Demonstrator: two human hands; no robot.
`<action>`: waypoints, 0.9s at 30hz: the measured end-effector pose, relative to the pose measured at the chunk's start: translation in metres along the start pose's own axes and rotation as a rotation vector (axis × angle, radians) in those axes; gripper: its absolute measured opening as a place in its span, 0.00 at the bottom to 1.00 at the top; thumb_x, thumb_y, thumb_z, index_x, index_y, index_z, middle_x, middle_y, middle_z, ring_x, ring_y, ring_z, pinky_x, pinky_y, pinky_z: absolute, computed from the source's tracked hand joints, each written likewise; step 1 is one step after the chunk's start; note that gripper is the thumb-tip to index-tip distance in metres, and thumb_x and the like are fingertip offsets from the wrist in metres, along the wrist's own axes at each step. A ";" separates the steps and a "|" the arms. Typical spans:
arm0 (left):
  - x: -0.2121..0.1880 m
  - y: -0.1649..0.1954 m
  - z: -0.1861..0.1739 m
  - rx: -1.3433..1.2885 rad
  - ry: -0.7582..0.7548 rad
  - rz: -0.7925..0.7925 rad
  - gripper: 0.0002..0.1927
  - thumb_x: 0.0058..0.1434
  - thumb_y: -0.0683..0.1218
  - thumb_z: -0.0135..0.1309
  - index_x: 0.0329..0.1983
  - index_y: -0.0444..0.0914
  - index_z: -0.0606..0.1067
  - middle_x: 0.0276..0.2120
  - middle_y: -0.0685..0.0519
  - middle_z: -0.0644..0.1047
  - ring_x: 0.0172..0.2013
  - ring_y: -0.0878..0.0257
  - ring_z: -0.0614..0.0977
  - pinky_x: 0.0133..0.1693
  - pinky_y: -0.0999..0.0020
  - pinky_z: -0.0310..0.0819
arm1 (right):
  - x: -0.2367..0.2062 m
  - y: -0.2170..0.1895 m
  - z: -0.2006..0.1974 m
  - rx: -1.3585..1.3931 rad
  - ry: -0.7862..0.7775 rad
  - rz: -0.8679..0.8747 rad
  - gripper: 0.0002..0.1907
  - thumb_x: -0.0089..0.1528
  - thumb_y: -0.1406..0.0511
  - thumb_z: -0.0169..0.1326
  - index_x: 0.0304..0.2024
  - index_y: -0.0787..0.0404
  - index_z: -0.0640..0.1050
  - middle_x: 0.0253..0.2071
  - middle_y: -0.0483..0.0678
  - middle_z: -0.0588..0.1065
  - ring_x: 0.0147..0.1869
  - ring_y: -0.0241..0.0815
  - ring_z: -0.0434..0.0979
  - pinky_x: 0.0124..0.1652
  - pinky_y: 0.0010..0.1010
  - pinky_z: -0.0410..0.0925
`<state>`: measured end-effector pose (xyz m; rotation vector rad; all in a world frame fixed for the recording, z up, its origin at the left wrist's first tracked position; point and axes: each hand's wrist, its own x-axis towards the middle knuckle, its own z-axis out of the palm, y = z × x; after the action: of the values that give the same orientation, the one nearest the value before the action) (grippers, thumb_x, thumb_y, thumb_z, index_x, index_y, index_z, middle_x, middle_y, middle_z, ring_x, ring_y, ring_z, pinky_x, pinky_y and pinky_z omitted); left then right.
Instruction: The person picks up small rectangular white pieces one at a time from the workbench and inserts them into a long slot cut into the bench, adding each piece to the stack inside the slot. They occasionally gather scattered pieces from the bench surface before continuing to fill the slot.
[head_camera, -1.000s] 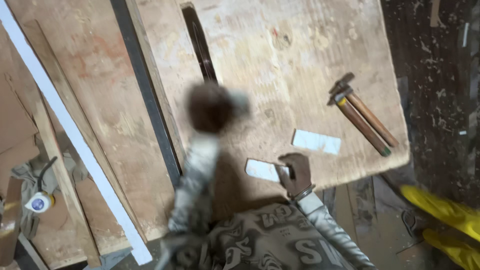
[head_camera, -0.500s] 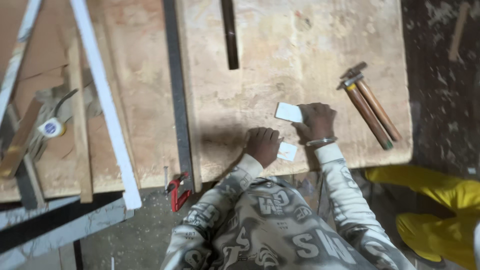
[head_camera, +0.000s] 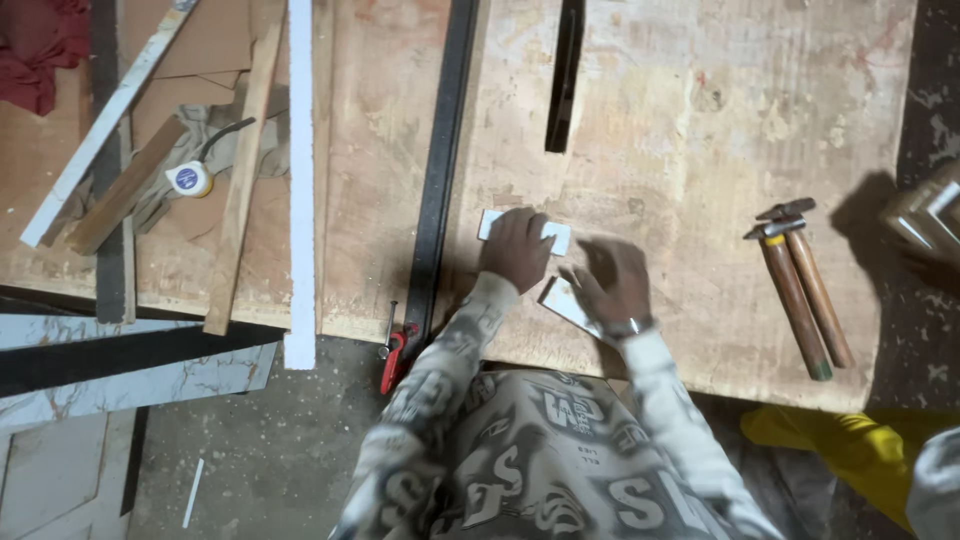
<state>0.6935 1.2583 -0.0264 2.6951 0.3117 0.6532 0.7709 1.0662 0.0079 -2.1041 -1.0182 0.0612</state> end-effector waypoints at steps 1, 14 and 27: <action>0.006 -0.003 0.010 0.053 -0.013 0.020 0.15 0.65 0.52 0.51 0.45 0.36 0.73 0.41 0.45 0.74 0.44 0.49 0.76 0.49 0.54 0.69 | -0.011 -0.002 -0.006 0.000 -0.015 0.046 0.27 0.56 0.57 0.66 0.56 0.57 0.77 0.51 0.55 0.75 0.56 0.55 0.72 0.58 0.46 0.64; 0.037 -0.081 0.032 0.138 0.086 0.052 0.04 0.57 0.44 0.50 0.32 0.39 0.70 0.32 0.47 0.70 0.35 0.49 0.72 0.40 0.53 0.66 | -0.060 0.015 0.013 -0.216 0.056 0.135 0.27 0.51 0.49 0.68 0.43 0.59 0.78 0.44 0.52 0.75 0.52 0.55 0.71 0.53 0.48 0.60; 0.083 -0.098 0.049 0.189 0.036 0.056 0.05 0.56 0.44 0.52 0.33 0.40 0.70 0.34 0.48 0.70 0.38 0.50 0.72 0.42 0.54 0.67 | -0.056 0.016 0.012 -0.184 0.110 0.103 0.25 0.50 0.52 0.70 0.43 0.59 0.79 0.45 0.52 0.76 0.51 0.56 0.72 0.52 0.47 0.62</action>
<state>0.7768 1.3577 -0.0717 2.8833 0.3232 0.7227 0.7389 1.0298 -0.0263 -2.2991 -0.8773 -0.1001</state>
